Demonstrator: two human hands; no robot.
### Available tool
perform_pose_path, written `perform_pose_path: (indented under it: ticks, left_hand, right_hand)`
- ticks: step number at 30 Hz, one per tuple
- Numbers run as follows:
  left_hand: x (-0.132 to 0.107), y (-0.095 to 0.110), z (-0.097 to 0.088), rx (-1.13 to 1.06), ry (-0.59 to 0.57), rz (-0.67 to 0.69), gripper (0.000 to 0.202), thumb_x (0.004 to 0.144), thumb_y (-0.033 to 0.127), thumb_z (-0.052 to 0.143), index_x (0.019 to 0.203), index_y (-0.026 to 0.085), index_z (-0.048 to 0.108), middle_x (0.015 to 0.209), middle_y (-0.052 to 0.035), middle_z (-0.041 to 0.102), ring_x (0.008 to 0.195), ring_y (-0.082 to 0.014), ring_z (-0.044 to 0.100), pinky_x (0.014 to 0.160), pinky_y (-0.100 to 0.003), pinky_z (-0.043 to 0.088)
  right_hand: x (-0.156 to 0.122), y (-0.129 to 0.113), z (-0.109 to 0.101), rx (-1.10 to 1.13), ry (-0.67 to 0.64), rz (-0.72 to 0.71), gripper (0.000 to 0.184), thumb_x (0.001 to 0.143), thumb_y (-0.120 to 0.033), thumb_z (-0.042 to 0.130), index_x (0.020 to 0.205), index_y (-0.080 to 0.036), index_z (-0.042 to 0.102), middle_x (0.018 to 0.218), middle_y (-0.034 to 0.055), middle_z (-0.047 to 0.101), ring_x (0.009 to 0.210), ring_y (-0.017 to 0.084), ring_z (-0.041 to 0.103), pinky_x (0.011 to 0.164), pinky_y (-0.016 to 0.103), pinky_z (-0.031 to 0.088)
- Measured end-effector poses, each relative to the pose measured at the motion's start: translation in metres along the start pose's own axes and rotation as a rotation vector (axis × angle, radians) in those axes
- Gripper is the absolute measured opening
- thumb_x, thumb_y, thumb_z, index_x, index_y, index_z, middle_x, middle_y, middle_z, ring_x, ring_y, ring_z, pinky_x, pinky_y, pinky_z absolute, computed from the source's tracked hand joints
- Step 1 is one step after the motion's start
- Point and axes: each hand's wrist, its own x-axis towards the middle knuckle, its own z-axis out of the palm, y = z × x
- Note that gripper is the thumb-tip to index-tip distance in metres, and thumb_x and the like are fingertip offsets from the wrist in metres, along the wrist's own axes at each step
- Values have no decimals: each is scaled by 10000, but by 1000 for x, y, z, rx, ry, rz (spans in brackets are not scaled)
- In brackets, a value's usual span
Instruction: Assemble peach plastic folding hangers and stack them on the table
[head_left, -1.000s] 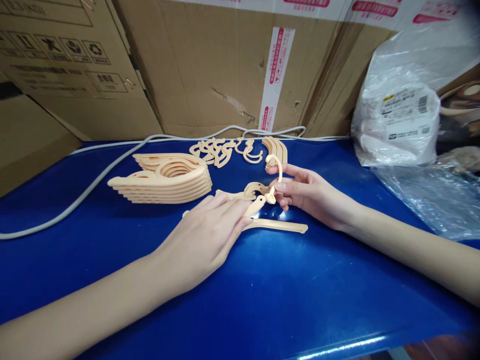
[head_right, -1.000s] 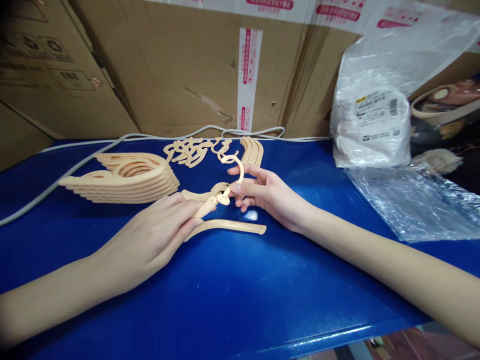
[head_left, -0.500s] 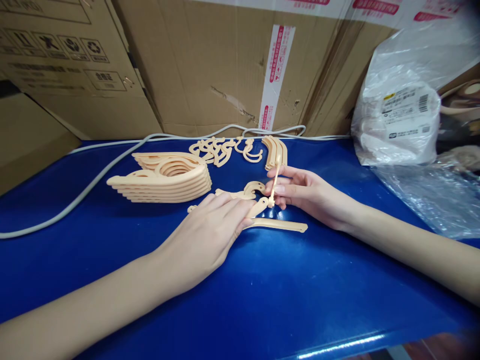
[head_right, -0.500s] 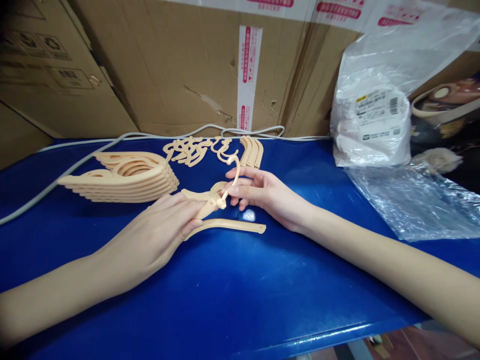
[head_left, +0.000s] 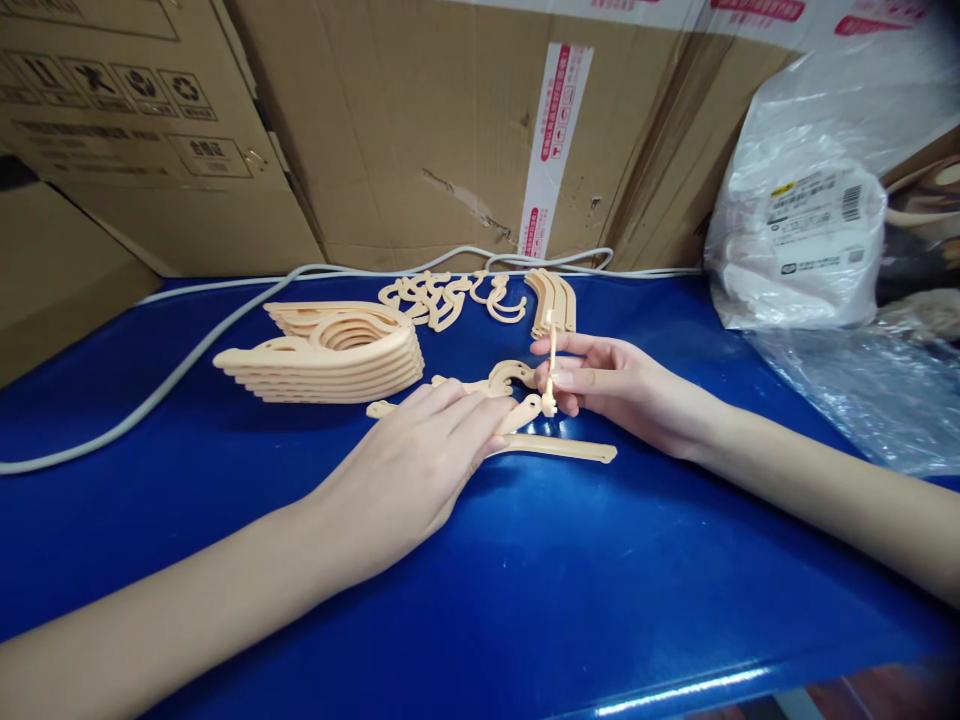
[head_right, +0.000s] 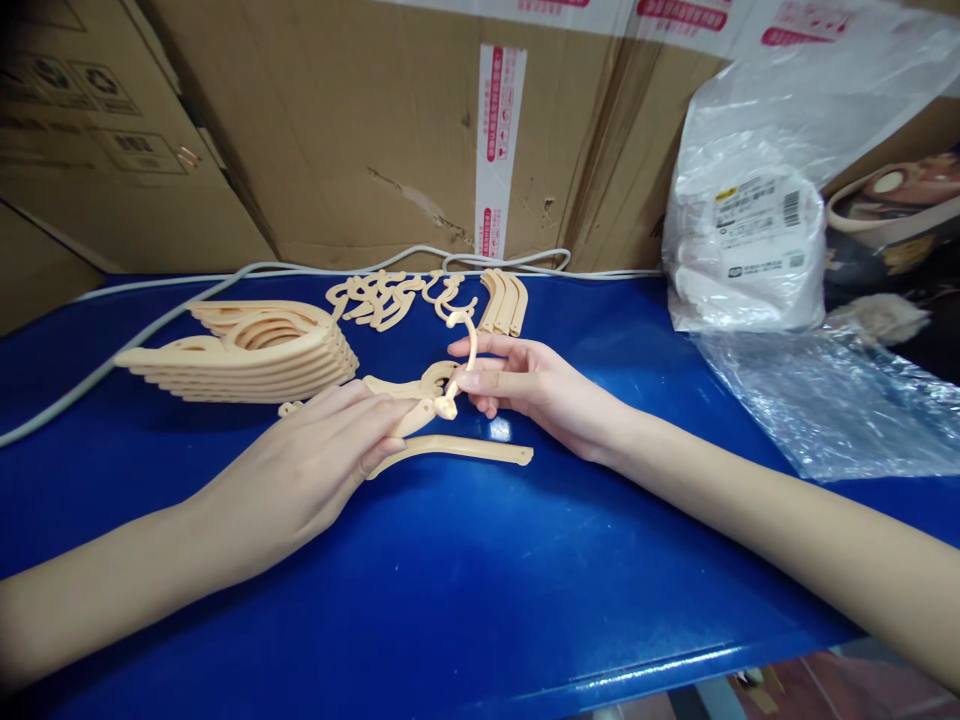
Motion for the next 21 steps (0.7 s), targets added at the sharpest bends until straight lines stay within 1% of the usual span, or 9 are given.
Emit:
perform_pose_path:
  ticks: [5, 7, 11, 15, 21]
  left_hand:
    - [-1, -1, 3, -11, 39, 22, 262, 1048, 178, 322, 1193, 130, 535, 1149, -88, 642, 1039, -215, 560, 895, -343, 428]
    - [-1, -1, 4, -15, 51, 31, 262, 1050, 178, 318, 1189, 133, 535, 1111, -78, 650, 1023, -209, 563, 893, -339, 427]
    - [1, 1, 2, 28, 48, 66, 265, 1045, 170, 325, 1130, 103, 567, 1024, -88, 670, 954, -214, 580, 833, -335, 445]
    - [3, 2, 1, 105, 66, 98, 275, 1036, 144, 336, 1083, 83, 600, 932, -89, 686, 901, -222, 597, 774, -336, 459]
    - [-1, 3, 5, 248, 106, 142, 261, 1013, 111, 376, 1146, 58, 595, 990, -118, 713, 920, -249, 633, 767, -366, 495]
  right_hand:
    - [-1, -1, 0, -16, -4, 5, 329, 787, -201, 779, 1106, -191, 701, 801, -17, 660, 618, 58, 510, 644, 220, 409]
    - [-1, -1, 0, -21, -4, 5, 353, 787, -208, 779, 1131, -192, 702, 794, -20, 648, 624, 58, 502, 640, 217, 403]
    - [-1, -1, 0, -54, -6, -5, 421, 782, -219, 785, 1190, -192, 685, 810, -20, 647, 628, 58, 494, 638, 221, 394]
    - [0, 0, 0, -96, -8, -17, 431, 770, -215, 792, 1184, -182, 676, 784, -26, 646, 616, 59, 487, 629, 227, 378]
    - [-1, 0, 0, -117, 22, -32, 458, 761, -231, 802, 1182, -172, 631, 768, -32, 653, 585, 55, 476, 609, 229, 373]
